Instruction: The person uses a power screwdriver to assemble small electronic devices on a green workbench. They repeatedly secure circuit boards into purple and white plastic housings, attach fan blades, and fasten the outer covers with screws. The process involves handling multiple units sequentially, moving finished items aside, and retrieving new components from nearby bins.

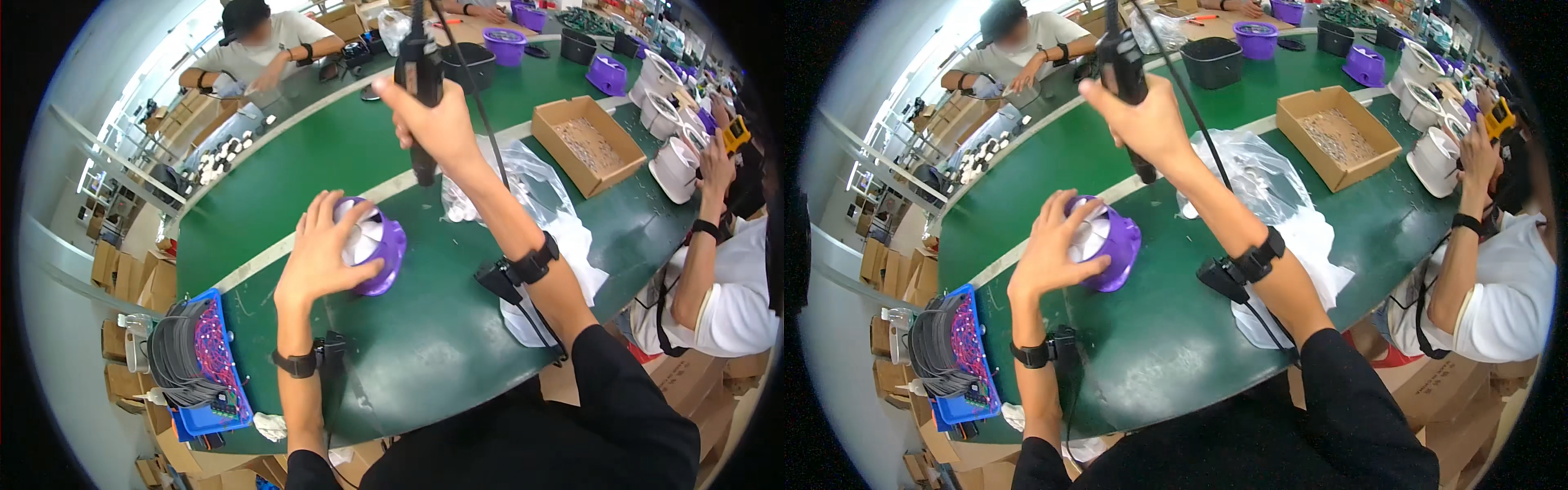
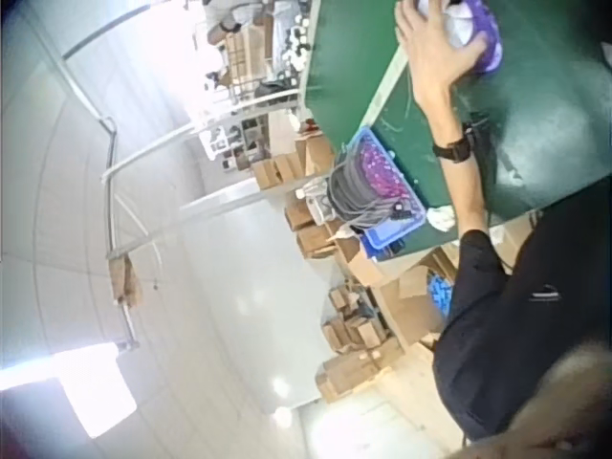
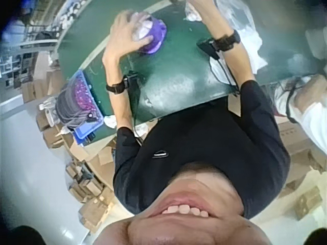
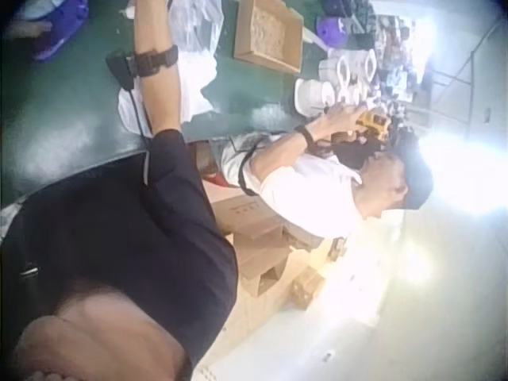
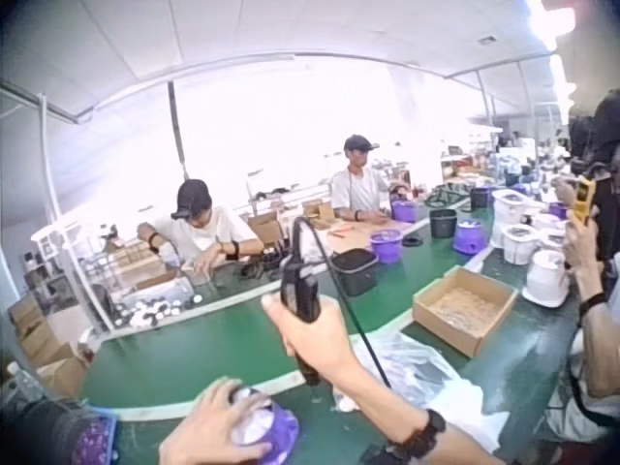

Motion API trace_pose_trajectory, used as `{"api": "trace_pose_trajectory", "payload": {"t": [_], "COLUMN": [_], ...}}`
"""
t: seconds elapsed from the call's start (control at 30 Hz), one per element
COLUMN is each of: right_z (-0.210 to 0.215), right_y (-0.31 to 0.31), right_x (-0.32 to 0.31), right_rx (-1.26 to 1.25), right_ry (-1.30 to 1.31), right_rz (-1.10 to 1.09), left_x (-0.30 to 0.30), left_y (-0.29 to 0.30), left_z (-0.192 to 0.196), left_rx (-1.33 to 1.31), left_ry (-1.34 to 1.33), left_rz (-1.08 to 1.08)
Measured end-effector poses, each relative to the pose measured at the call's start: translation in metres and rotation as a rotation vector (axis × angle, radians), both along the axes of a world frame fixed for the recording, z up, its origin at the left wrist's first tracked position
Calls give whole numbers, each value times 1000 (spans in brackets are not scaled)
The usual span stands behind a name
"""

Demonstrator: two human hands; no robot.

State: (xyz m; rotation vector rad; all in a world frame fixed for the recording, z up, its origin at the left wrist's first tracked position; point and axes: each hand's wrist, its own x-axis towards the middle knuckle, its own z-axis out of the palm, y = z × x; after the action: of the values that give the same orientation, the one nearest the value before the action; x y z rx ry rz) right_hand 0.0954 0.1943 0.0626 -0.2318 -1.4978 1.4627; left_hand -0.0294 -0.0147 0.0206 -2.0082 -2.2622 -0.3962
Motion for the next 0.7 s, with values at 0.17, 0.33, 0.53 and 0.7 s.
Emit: {"api": "trace_pose_trajectory", "payload": {"t": [0.17,0.33,0.53,0.7], "right_z": [10,9,22,25], "right_y": [20,33,70,47], "right_x": [14,16,48,57], "right_rx": [-480,-554,-438,-321], "right_ry": [291,409,437,221], "right_rz": [175,179,-12,147], "left_x": [30,32,41,-10], "left_y": [38,62,61,11], "left_z": [1,21,-9,10], "left_rx": [93,-70,113,-57], "left_ry": [84,-248,-136,-244], "left_rz": [-33,10,-210,-121]}}
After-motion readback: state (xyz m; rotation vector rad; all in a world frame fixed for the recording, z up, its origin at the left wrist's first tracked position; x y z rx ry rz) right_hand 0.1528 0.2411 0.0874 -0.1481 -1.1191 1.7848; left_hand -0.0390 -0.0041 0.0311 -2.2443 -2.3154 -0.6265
